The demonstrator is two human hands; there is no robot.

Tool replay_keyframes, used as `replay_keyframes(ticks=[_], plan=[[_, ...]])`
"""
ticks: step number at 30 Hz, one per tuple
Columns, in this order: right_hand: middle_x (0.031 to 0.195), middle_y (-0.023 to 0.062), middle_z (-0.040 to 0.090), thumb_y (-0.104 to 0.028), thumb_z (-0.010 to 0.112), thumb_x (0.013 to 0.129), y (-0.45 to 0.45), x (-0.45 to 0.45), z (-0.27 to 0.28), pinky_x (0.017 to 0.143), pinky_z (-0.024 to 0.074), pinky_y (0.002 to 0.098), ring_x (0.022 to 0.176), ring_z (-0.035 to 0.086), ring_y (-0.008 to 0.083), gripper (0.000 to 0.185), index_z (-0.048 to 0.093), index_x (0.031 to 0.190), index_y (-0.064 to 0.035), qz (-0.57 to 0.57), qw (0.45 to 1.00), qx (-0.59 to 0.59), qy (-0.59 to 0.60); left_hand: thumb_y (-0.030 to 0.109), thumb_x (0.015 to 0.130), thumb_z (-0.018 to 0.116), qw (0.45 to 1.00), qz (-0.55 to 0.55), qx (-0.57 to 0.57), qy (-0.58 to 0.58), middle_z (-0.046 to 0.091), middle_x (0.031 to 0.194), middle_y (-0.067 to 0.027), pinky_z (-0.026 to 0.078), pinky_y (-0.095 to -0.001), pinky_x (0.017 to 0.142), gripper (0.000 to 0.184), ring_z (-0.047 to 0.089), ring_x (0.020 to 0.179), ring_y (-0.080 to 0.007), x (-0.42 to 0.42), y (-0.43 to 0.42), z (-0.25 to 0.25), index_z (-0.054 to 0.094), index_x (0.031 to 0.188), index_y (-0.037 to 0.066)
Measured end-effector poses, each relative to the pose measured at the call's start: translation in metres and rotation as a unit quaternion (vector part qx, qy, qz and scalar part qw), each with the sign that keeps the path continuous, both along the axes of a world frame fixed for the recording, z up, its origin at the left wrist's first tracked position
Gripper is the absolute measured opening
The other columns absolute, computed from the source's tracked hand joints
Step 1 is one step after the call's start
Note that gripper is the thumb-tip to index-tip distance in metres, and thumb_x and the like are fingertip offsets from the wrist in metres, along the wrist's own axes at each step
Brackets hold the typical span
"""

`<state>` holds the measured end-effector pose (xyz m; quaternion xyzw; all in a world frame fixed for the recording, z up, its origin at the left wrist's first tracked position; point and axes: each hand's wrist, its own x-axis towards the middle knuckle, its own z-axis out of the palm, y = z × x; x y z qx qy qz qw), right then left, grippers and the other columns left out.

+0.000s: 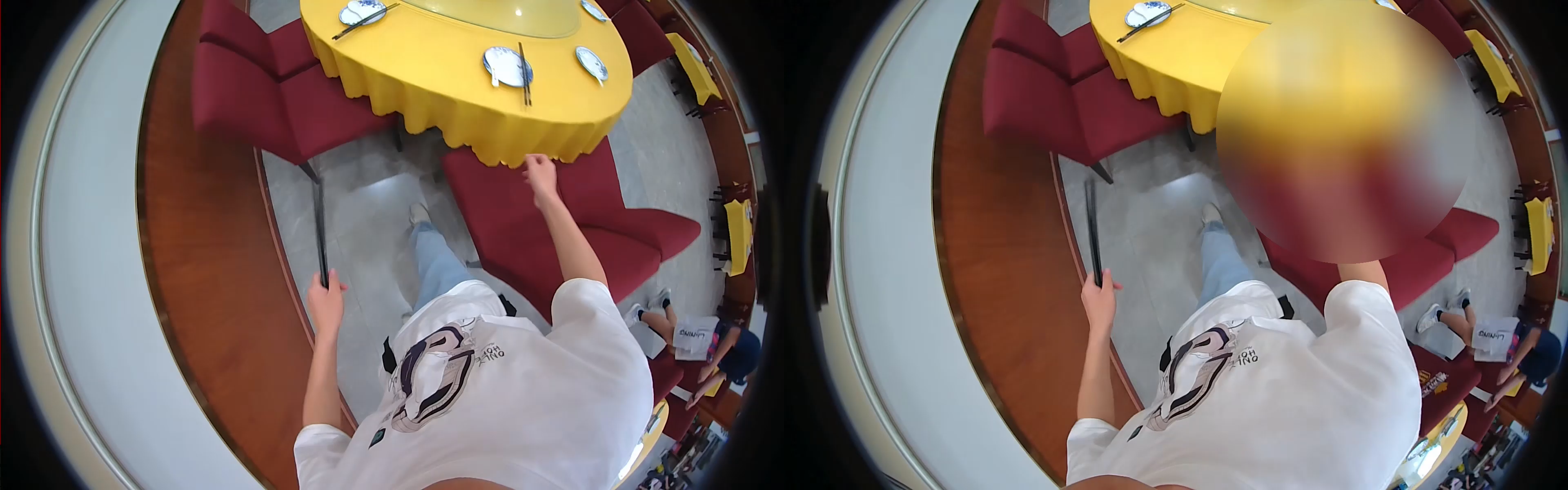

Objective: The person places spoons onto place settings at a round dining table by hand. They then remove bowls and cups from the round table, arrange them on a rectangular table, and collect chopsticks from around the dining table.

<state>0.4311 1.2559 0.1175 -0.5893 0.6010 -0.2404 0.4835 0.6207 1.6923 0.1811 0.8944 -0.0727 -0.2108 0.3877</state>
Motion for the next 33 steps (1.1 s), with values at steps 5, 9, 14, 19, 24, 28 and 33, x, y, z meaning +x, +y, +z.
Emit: replay_keyframes(ticks=[5,9,14,19,24,28,33], plan=[[0.112,0.03,0.046,-0.03,0.059,0.082,-0.156,0.064,-0.053,0.094,0.0371,0.0404,0.107,0.044,0.0411,0.045,0.051,0.114,0.0019,-0.004,0.937,-0.26,0.233,0.027,0.088,0.054,0.987,-0.078,0.035,-0.135,0.061,0.069,-0.016,0.044,-0.0379,0.062,0.027,0.061,0.067,-0.0301,0.157,-0.159,-0.023,0.059,0.091,0.002],[0.121,0.0302,0.036,-0.035,0.057,0.085,-0.209,0.111,-0.07,0.092,0.038,0.0419,0.108,0.043,0.0419,0.053,0.043,0.123,-0.0011,-0.035,0.941,-0.215,0.26,0.025,0.086,0.055,0.966,-0.154,0.067,-0.196,0.063,0.099,-0.0167,0.047,-0.0443,0.071,0.027,0.061,0.081,-0.0378,0.281,-0.321,-0.034,0.056,0.104,0.005],[0.118,0.0285,0.038,-0.029,0.052,0.089,-0.229,0.137,-0.073,0.09,0.0397,0.0424,0.104,0.047,0.0426,0.046,0.042,0.124,-0.0006,-0.011,0.933,-0.192,0.303,0.019,0.082,0.059,0.896,-0.256,0.139,-0.336,0.054,0.121,-0.0141,0.053,-0.043,0.066,0.035,0.064,0.076,-0.0351,0.399,-0.459,-0.063,0.049,0.113,0.005],[0.117,0.0254,0.04,-0.02,0.049,0.091,-0.24,0.159,-0.064,0.088,0.042,0.0432,0.101,0.049,0.0426,0.041,0.039,0.125,0.0008,-0.019,0.938,-0.149,0.312,0.027,0.083,0.061,0.854,-0.33,0.213,-0.342,0.053,0.118,-0.0139,0.054,-0.0402,0.062,0.039,0.064,0.074,-0.0331,0.453,-0.515,-0.08,0.046,0.109,0.002],[0.115,0.0253,0.045,-0.018,0.046,0.092,-0.255,0.151,-0.096,0.088,0.0413,0.0437,0.104,0.049,0.0419,0.037,0.04,0.121,0.0032,-0.033,0.931,-0.162,0.325,0.03,0.084,0.059,0.844,-0.364,0.266,-0.29,0.052,0.099,-0.0143,0.053,-0.0401,0.062,0.034,0.064,0.076,-0.0325,0.474,-0.53,-0.094,0.045,0.099,0.003],[0.109,0.0264,0.053,-0.018,0.043,0.093,-0.239,0.151,-0.067,0.086,0.0413,0.0434,0.102,0.052,0.0409,0.035,0.041,0.118,0.0053,-0.094,0.932,-0.147,0.317,0.023,0.084,0.059,0.814,-0.399,0.272,-0.324,0.056,0.095,-0.0136,0.053,-0.0384,0.061,0.024,0.065,0.074,-0.0305,0.482,-0.533,-0.111,0.049,0.094,0.004],[0.094,0.0204,0.061,-0.025,0.046,0.093,-0.21,0.167,-0.019,0.075,0.045,0.0387,0.085,0.06,0.0333,0.033,0.049,0.109,0.0047,-0.175,0.929,-0.125,0.302,0.01,0.082,0.052,0.779,-0.422,0.277,-0.372,0.062,0.076,-0.0089,0.053,-0.0351,0.057,0.003,0.066,0.068,-0.0259,0.485,-0.525,-0.099,0.053,0.082,0.007]])
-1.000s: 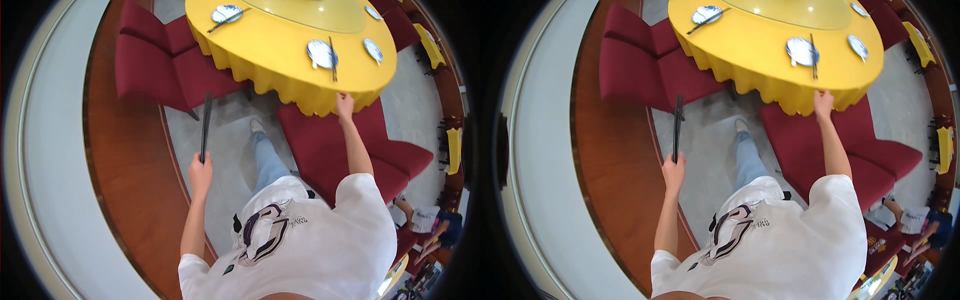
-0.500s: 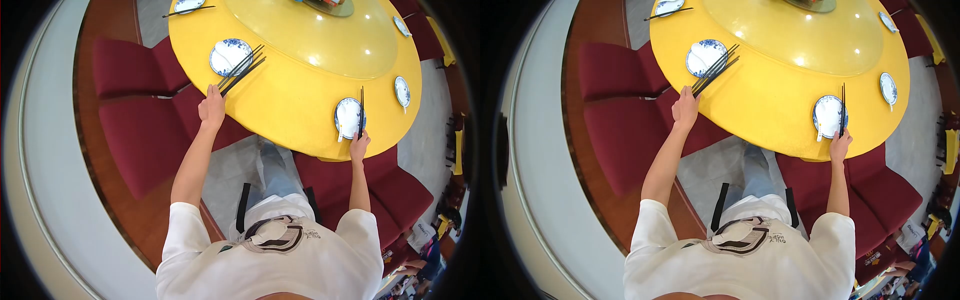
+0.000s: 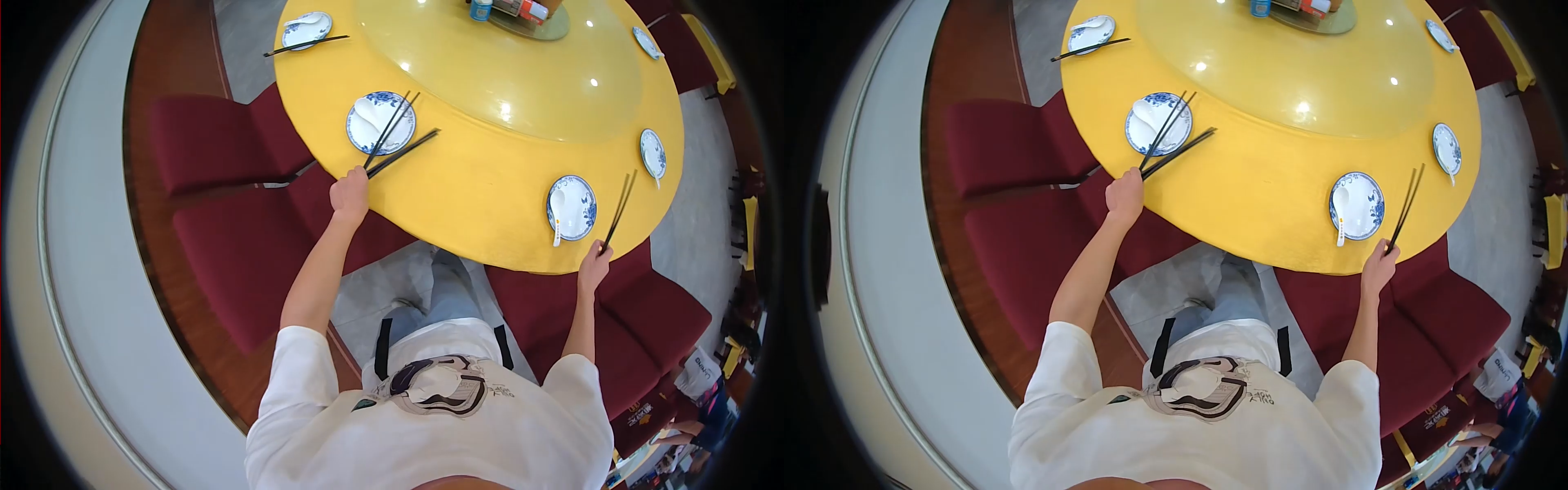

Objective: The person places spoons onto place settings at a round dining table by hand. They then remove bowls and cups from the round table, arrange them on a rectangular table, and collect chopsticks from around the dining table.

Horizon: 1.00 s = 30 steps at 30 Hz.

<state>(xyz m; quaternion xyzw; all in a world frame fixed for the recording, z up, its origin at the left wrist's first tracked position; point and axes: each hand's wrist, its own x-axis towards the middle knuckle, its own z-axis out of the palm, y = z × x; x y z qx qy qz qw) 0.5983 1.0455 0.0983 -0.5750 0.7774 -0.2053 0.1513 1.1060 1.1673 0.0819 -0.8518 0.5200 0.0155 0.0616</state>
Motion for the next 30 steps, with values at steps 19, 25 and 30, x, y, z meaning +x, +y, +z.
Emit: replay_keyframes(ticks=[19,25,30], plan=[[0.061,-0.0076,0.042,-0.01,0.069,0.074,0.428,0.475,0.181,0.047,0.0287,0.019,0.053,0.039,0.0013,0.034,0.061,0.105,0.003,0.429,0.58,0.412,-0.556,0.02,0.089,0.053,0.702,0.26,-0.391,0.535,0.052,0.055,-0.0175,0.039,-0.0393,0.047,0.022,0.054,0.05,-0.0321,-0.013,0.433,0.18,0.058,0.086,-0.001],[0.061,-0.0048,0.047,-0.007,0.07,0.073,0.508,0.546,0.19,0.048,0.0303,0.0218,0.054,0.041,0.0036,0.013,0.057,0.071,-0.0039,0.52,0.574,0.371,-0.511,0.02,0.088,0.053,0.762,0.235,-0.412,0.442,0.055,0.058,-0.0214,0.042,-0.0434,0.052,0.024,0.057,0.057,-0.0407,0.043,0.512,0.194,0.054,0.087,-0.005],[0.06,-0.0026,0.047,-0.002,0.059,0.079,0.506,0.577,0.191,0.05,0.0313,0.0233,0.054,0.042,0.0054,0.019,0.049,0.062,-0.0062,0.412,0.637,0.337,-0.558,0.025,0.086,0.058,0.731,0.172,-0.293,0.592,0.057,0.06,-0.0085,0.043,-0.0315,0.049,0.028,0.056,0.05,-0.0163,0.108,0.5,0.191,0.053,0.091,-0.003]])
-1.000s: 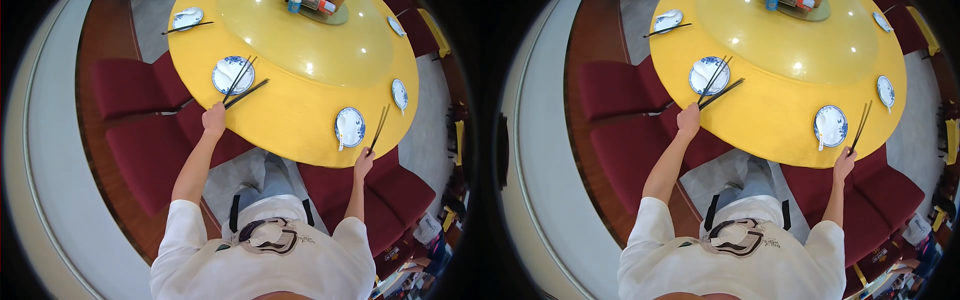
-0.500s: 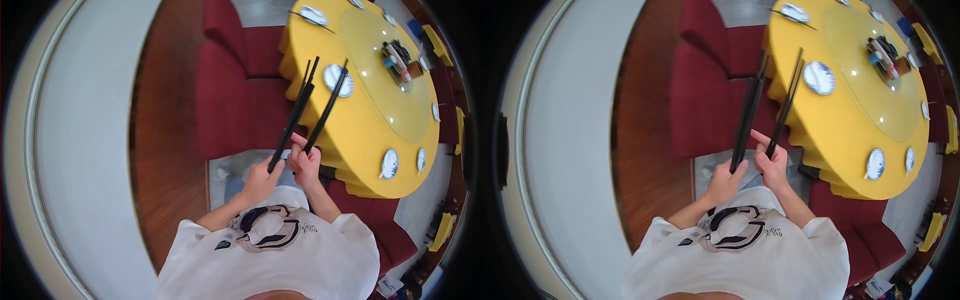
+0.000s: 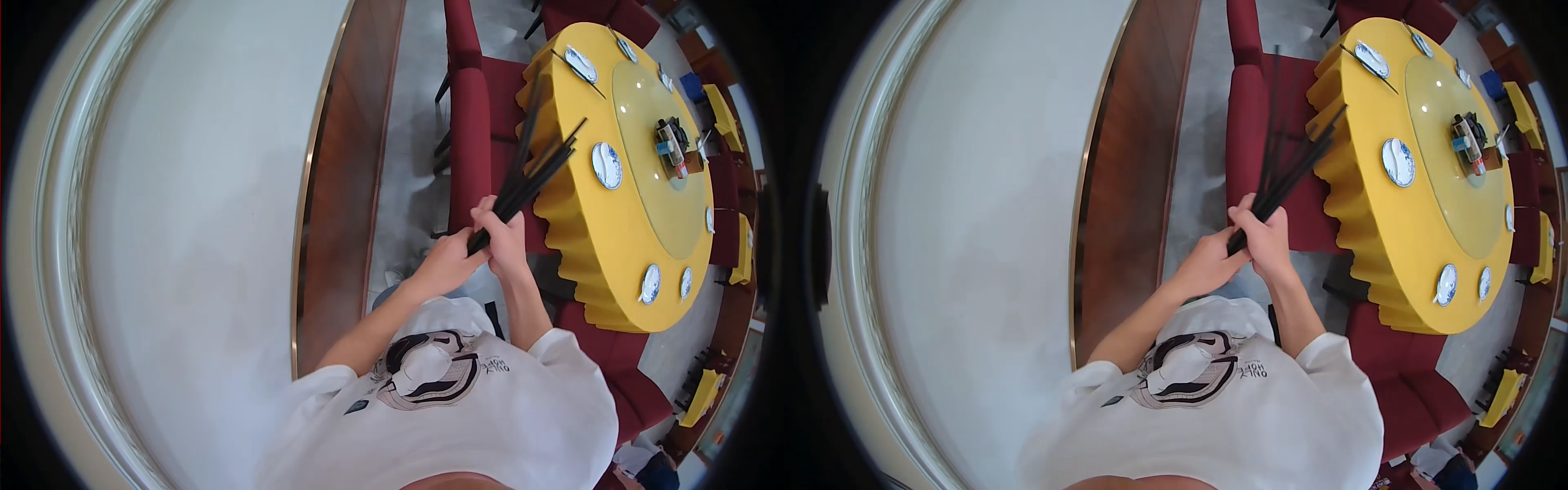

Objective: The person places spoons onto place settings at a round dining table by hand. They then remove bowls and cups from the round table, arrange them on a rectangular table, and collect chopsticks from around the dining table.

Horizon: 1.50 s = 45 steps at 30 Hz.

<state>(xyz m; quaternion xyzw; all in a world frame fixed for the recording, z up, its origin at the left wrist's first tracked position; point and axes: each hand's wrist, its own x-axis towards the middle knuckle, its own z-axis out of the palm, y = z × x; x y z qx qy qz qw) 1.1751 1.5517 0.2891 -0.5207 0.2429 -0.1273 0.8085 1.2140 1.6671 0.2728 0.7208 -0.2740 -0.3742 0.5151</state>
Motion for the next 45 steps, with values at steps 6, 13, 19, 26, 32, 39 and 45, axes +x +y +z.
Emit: replay_keyframes(ticks=[6,13,19,26,32,39,45], plan=[[0.058,0.0051,0.046,-0.006,0.049,0.09,-0.046,0.01,0.002,0.053,0.0442,0.0293,0.051,0.05,0.0153,0.022,0.041,0.069,-0.0057,-0.207,0.975,0.05,-0.068,0.017,0.081,0.063,0.974,-0.202,-0.073,0.067,0.059,0.08,-0.0061,0.046,-0.0252,0.066,0.037,0.059,0.078,-0.0108,0.052,-0.062,-0.013,0.05,0.11,-0.003],[0.054,0.0057,0.038,-0.003,0.04,0.094,-0.091,0.018,0.014,0.041,0.0378,0.0277,0.044,0.038,0.0139,0.016,0.037,0.079,-0.0054,-0.311,0.902,0.007,-0.3,0.058,0.091,0.031,0.801,-0.169,0.035,0.574,0.058,0.103,-0.0113,0.045,-0.0333,0.082,0.06,0.057,0.098,-0.0218,0.098,-0.14,-0.036,0.05,0.11,0.005],[0.054,0.0042,0.038,0.001,0.041,0.092,-0.1,0.041,0.018,0.041,0.0355,0.0262,0.044,0.036,0.0107,0.016,0.036,0.079,-0.0054,-0.439,0.857,0.048,-0.265,0.049,0.092,0.036,0.662,-0.177,0.243,0.686,0.062,0.097,-0.0133,0.052,-0.036,0.073,0.049,0.064,0.082,-0.0249,0.125,-0.142,-0.036,0.055,0.1,0.004],[0.057,0.0056,0.043,0.005,0.043,0.09,-0.103,0.111,0.006,0.048,0.0409,0.0271,0.048,0.043,0.0119,0.019,0.036,0.075,-0.0046,-0.551,0.815,-0.013,-0.178,0.036,0.092,0.041,0.664,-0.184,0.378,0.618,0.058,0.074,-0.0043,0.049,-0.0346,0.08,0.034,0.058,0.087,-0.0194,0.189,-0.228,0.001,0.057,0.093,0.006],[0.062,0.0028,0.05,0.002,0.05,0.088,-0.146,0.235,-0.006,0.053,0.0435,0.026,0.055,0.05,0.0105,0.019,0.045,0.071,-0.0035,-0.604,0.791,-0.042,-0.09,0.028,0.091,0.043,0.614,-0.187,0.385,0.663,0.049,0.062,0.0015,0.044,-0.0312,0.076,0.026,0.05,0.068,-0.0119,0.281,-0.299,0.001,0.053,0.071,0.014],[0.057,0.0011,0.051,0.0,0.055,0.086,-0.205,0.316,0.017,0.044,0.0366,0.0219,0.046,0.047,0.0075,0.021,0.05,0.066,-0.0023,-0.64,0.765,-0.062,0.04,0.025,0.092,0.041,0.615,-0.308,0.322,0.65,0.053,0.068,0.0039,0.044,-0.0296,0.075,0.023,0.055,0.077,-0.0098,0.373,-0.347,0.005,0.057,0.085,0.011],[0.059,0.006,0.055,0.003,0.053,0.083,-0.234,0.363,-0.011,0.048,0.0433,0.0227,0.05,0.054,0.0109,0.011,0.048,0.075,-0.0019,-0.621,0.778,-0.02,-0.097,0.038,0.093,0.037,0.587,-0.267,0.333,0.688,0.061,0.097,-0.0045,0.039,-0.0349,0.095,0.035,0.055,0.102,-0.0177,0.413,-0.383,0.001,0.057,0.102,0.012]])
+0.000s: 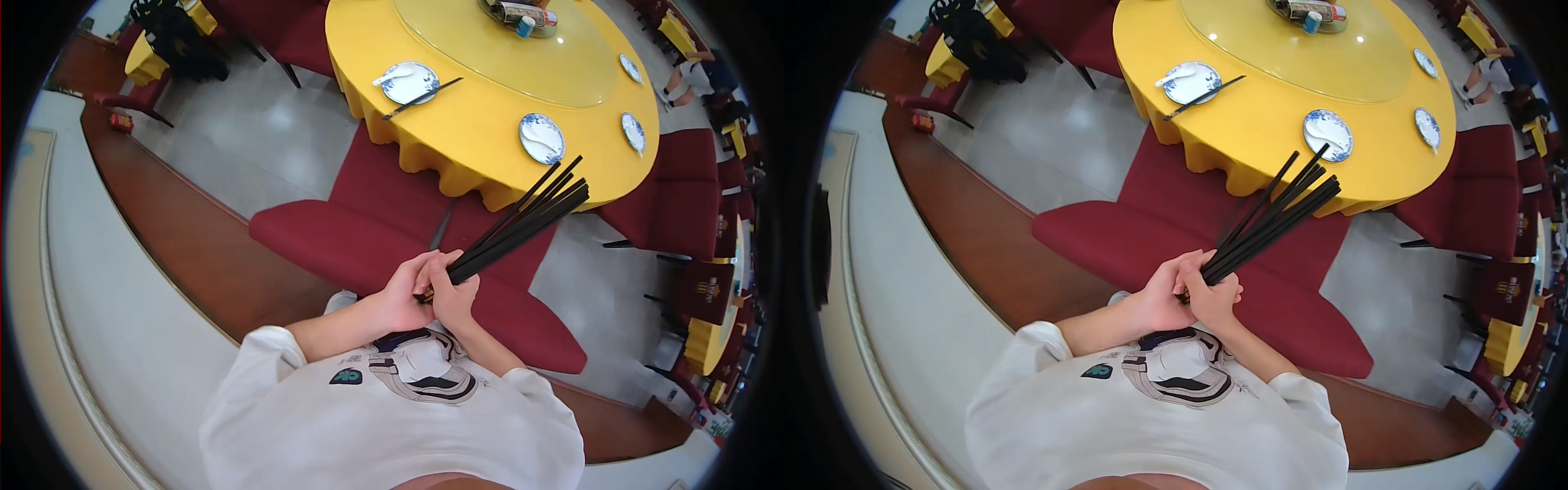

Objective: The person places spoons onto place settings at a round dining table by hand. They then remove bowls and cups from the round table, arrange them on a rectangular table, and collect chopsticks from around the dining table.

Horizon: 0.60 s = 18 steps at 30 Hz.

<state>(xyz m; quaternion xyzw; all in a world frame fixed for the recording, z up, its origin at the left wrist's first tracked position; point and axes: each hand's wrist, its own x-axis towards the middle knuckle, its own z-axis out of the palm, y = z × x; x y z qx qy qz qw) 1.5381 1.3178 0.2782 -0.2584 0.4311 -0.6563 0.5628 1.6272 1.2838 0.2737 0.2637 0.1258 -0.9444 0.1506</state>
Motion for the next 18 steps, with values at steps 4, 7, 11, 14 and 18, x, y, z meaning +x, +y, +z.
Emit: replay_keyframes(ticks=[4,7,11,14,18], plan=[[0.057,0.0087,0.05,0.002,0.047,0.088,-0.017,0.036,-0.004,0.05,0.0457,0.0276,0.051,0.052,0.0152,0.013,0.042,0.077,-0.003,0.04,0.999,0.004,0.035,0.042,0.093,0.035,1.0,-0.008,-0.024,0.013,0.059,0.101,-0.006,0.037,-0.0368,0.097,0.041,0.053,0.105,-0.0188,0.043,-0.022,0.019,0.057,0.106,0.01],[0.057,0.0046,0.054,-0.001,0.055,0.085,-0.047,0.076,-0.003,0.044,0.0401,0.0228,0.047,0.051,0.0087,0.011,0.049,0.076,-0.0017,0.013,0.999,0.014,-0.05,0.047,0.093,0.032,0.999,-0.035,-0.034,-0.006,0.056,0.106,-0.0084,0.036,-0.0378,0.097,0.05,0.053,0.105,-0.0191,0.081,-0.054,0.016,0.049,0.119,0.008],[0.05,-0.0002,0.045,-0.009,0.054,0.09,-0.109,0.127,-0.015,0.034,0.0298,0.0214,0.037,0.04,0.0065,0.015,0.05,0.076,-0.0042,-0.059,0.989,0.127,-0.041,0.035,0.094,0.045,0.876,-0.089,-0.415,-0.231,0.057,0.103,-0.0066,0.039,-0.0323,0.093,0.04,0.052,0.105,-0.017,0.166,-0.11,-0.023,0.047,0.119,0.003],[0.046,-0.0022,0.037,-0.016,0.054,0.091,-0.146,0.165,-0.018,0.031,0.026,0.0222,0.032,0.033,0.0066,0.024,0.045,0.07,-0.0089,-0.119,0.974,0.165,-0.096,0.025,0.088,0.054,0.572,-0.139,-0.718,-0.372,0.058,0.106,-0.0164,0.041,-0.0369,0.089,0.034,0.054,0.104,-0.0277,0.247,-0.165,-0.036,0.051,0.111,0.0],[0.043,-0.0019,0.033,-0.024,0.053,0.092,-0.169,0.191,-0.015,0.031,0.0254,0.023,0.031,0.03,0.0073,0.029,0.043,0.07,-0.0096,-0.128,0.971,0.178,-0.092,0.024,0.086,0.056,0.497,-0.31,-0.733,-0.346,0.058,0.106,-0.0178,0.042,-0.0401,0.086,0.035,0.054,0.1,-0.0325,0.31,-0.182,-0.069,0.053,0.111,0.001]])
